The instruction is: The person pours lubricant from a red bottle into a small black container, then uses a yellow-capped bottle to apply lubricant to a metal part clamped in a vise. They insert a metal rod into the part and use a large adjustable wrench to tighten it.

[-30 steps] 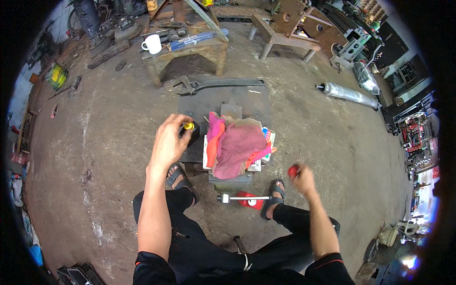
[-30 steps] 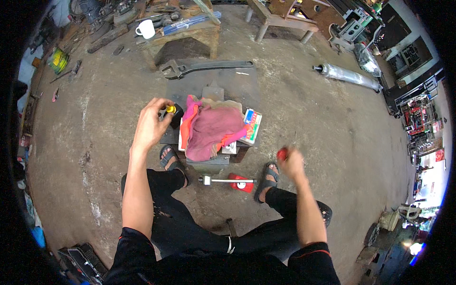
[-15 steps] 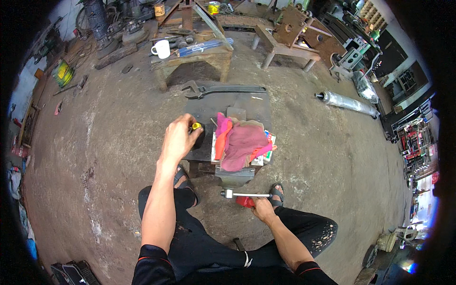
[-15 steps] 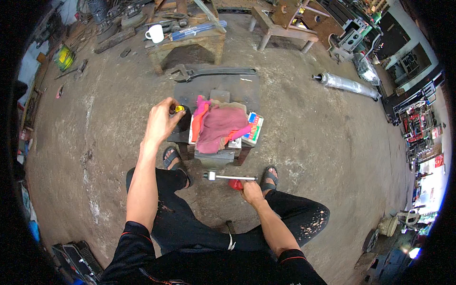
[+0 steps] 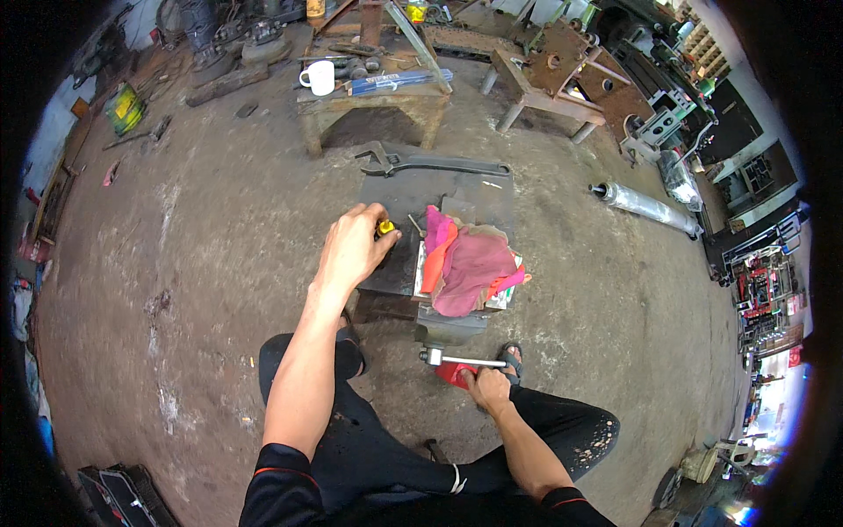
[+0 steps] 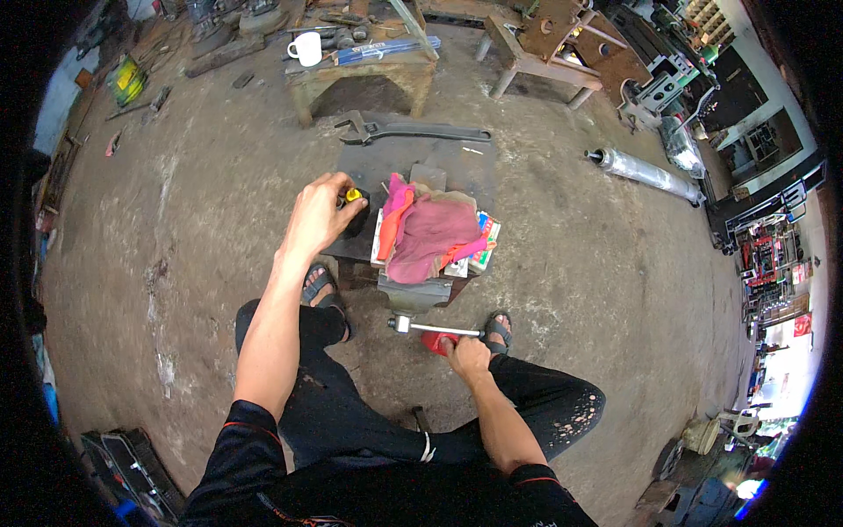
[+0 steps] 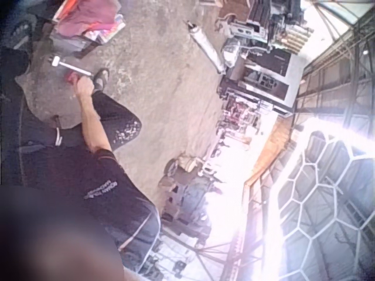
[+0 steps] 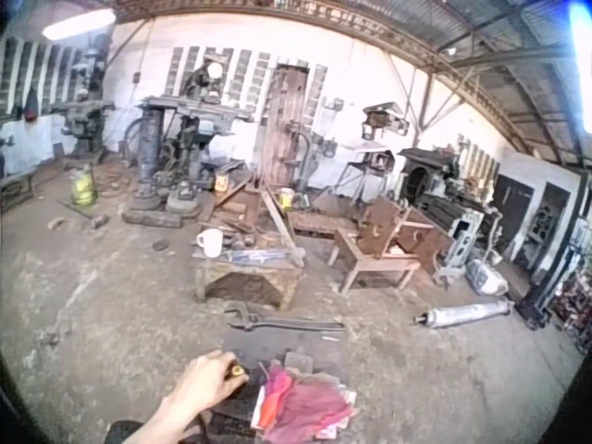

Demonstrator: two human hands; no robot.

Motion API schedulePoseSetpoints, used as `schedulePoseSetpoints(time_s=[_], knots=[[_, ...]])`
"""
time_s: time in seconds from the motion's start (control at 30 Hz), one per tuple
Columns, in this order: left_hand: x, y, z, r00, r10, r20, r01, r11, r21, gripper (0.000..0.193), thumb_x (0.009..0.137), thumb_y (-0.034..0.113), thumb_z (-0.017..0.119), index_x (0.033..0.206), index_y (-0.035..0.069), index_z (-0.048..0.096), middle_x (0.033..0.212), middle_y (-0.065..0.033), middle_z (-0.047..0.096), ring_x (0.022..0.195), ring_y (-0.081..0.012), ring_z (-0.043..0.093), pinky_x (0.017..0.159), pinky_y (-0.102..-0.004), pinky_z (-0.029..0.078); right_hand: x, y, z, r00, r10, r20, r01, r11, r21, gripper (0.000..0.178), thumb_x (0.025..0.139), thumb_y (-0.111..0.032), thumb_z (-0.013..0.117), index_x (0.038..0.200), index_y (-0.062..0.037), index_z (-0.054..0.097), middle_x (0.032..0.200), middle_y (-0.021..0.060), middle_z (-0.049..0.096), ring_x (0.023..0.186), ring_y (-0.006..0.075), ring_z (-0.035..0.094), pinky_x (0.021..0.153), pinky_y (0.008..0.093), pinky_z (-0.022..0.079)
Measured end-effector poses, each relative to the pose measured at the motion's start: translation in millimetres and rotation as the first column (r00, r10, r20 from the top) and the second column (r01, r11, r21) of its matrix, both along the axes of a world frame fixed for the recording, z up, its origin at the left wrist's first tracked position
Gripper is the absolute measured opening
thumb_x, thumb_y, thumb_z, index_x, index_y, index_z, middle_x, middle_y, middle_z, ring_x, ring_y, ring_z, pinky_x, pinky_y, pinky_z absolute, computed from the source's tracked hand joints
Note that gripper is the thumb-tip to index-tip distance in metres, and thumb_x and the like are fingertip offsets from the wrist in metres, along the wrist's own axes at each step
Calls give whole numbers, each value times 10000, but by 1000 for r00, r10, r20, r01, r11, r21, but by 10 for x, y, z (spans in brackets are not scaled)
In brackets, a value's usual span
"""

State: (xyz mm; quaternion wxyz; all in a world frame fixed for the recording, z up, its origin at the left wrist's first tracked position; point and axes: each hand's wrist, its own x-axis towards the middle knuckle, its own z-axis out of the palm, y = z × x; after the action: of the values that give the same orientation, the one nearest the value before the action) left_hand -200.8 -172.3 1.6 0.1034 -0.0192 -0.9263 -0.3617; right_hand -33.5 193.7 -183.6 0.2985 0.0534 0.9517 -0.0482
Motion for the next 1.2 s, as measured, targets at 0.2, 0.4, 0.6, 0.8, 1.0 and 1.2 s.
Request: schedulePoseSetpoints(time_s=[0.2,0.4,0.6,0.8,1.0,1.2], knots=[[4,-24,-6,999,-34,16,34,999,6,350,881,204,839,1127,-14,717,1070,-233,745,1028,-406,743,860,-481,578,105,198,82,943,303,-137,-313,948,-60,634,932,-382,747,1424,-20,578,1264,314,699,1072,451,730,958,551,565],[8,-17,15,998,-38,44,38,999,-10,420,881,203,843,1212,-1,684,1131,-234,745,1071,-413,740,908,-479,592,18,44,20,979,202,-6,-202,979,-13,617,950,-413,716,1437,-62,573,1089,278,756,967,438,760,901,539,586],[0,-49,11,999,-34,39,34,999,15,452,877,208,850,1248,10,683,1143,-230,745,1077,-401,745,912,-483,597,6,27,144,977,212,-16,-210,975,71,491,971,-457,675,1183,-22,755,984,246,787,933,416,784,859,524,619],[8,-89,24,997,-21,69,20,1000,17,490,863,227,859,1263,10,678,1172,-226,740,1062,-372,752,908,-472,602,25,150,92,972,214,92,-222,971,87,546,918,-458,713,1248,-23,703,1047,268,781,1006,413,773,986,510,557],[39,-162,4,1000,-16,9,16,1000,10,500,872,240,843,1278,2,673,1177,-223,736,1062,-375,744,910,-465,601,50,195,35,956,288,63,-293,948,122,400,918,-404,718,1039,-28,773,964,200,803,913,394,796,810,499,639],[103,-198,98,1000,18,22,-19,999,46,509,871,224,854,1289,5,664,1204,-204,732,1047,-320,728,889,-433,591,22,35,-78,958,281,-57,-278,959,49,385,975,-444,681,953,-81,808,955,181,803,915,360,798,796,504,641]])
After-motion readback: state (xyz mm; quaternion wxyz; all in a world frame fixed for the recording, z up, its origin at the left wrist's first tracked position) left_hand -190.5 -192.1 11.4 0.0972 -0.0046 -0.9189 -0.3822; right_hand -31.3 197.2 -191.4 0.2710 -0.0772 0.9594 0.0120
